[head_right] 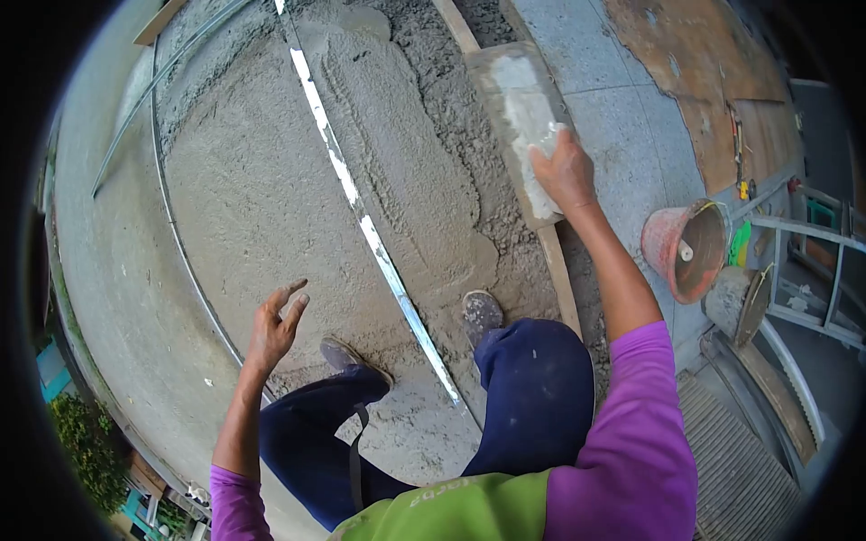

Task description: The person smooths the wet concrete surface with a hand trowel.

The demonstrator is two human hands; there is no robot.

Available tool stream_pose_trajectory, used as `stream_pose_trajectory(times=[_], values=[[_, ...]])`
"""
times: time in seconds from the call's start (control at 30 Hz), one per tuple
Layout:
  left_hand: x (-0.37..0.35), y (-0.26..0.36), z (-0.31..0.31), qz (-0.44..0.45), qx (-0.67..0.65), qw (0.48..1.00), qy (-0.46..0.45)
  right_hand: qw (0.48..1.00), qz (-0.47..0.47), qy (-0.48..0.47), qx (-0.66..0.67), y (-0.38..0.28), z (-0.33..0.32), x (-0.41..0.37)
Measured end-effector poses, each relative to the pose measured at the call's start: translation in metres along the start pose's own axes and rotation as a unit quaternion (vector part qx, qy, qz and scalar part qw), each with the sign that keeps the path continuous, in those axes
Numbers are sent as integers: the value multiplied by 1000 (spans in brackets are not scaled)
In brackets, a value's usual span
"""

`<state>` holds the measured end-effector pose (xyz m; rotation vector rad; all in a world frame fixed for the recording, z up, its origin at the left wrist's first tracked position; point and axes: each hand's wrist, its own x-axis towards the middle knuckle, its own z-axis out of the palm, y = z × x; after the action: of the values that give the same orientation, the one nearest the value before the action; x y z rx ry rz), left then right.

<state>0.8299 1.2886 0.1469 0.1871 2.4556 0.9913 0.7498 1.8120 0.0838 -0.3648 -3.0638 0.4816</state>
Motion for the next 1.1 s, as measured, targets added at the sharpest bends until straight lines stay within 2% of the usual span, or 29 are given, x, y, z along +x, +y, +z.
stream_pose_trajectory(times=[0.03, 0.07, 0.13, 0.2, 0.27, 0.37, 0.47, 0.5, 0.6, 0.63, 0.7, 0.73, 0.77, 0.83, 0.9, 1.0, 1.1], values=[[14, -11, 9, 55, 9, 998, 40, 998, -51, 11, 19, -24, 10, 6], [27, -1, 9, 36, 4, 999, 35, 994, -102, 21, 38, -50, 21, 9], [54, 44, 6, -1, -3, 1000, 23, 985, -163, -37, 40, -101, 43, 3], [90, 53, 24, -1, -64, 996, 57, 966, -247, -75, 27, -142, 70, -8], [127, 69, 35, -107, -183, 977, 31, 944, -320, -48, 64, -172, 96, -20], [168, 54, 55, -194, -318, 926, 51, 929, -364, 1, 65, -202, 120, -29], [183, 37, 70, -226, -335, 911, 79, 929, -363, -25, 65, -213, 133, -29], [184, 38, 78, -240, -349, 901, 92, 914, -403, 29, 37, -214, 139, -29], [201, 23, 93, -304, -346, 878, 130, 901, -430, -11, 52, -207, 146, -26], [202, 19, 96, -273, -383, 869, 156, 899, -428, -36, 87, -197, 136, -25], [198, 15, 96, -270, -385, 865, 175, 931, -323, -83, 146, -163, 113, -12], [195, 17, 91, -268, -388, 862, 187, 942, -296, 75, 141, -138, 109, -3], [191, 19, 85, -254, -374, 863, 227, 978, -189, 74, 48, -111, 94, 5], [186, 15, 65, -268, -314, 878, 243, 996, -43, 66, 40, -53, 86, 23], [181, 1, 53, -281, -282, 883, 250, 990, -53, 91, -95, -20, 96, 20], [180, -16, 40, -284, -282, 881, 252, 985, -16, 46, -166, 22, 133, 12], [173, -26, 40, -298, -283, 876, 252, 999, 27, -15, -35, 48, 154, 12]])
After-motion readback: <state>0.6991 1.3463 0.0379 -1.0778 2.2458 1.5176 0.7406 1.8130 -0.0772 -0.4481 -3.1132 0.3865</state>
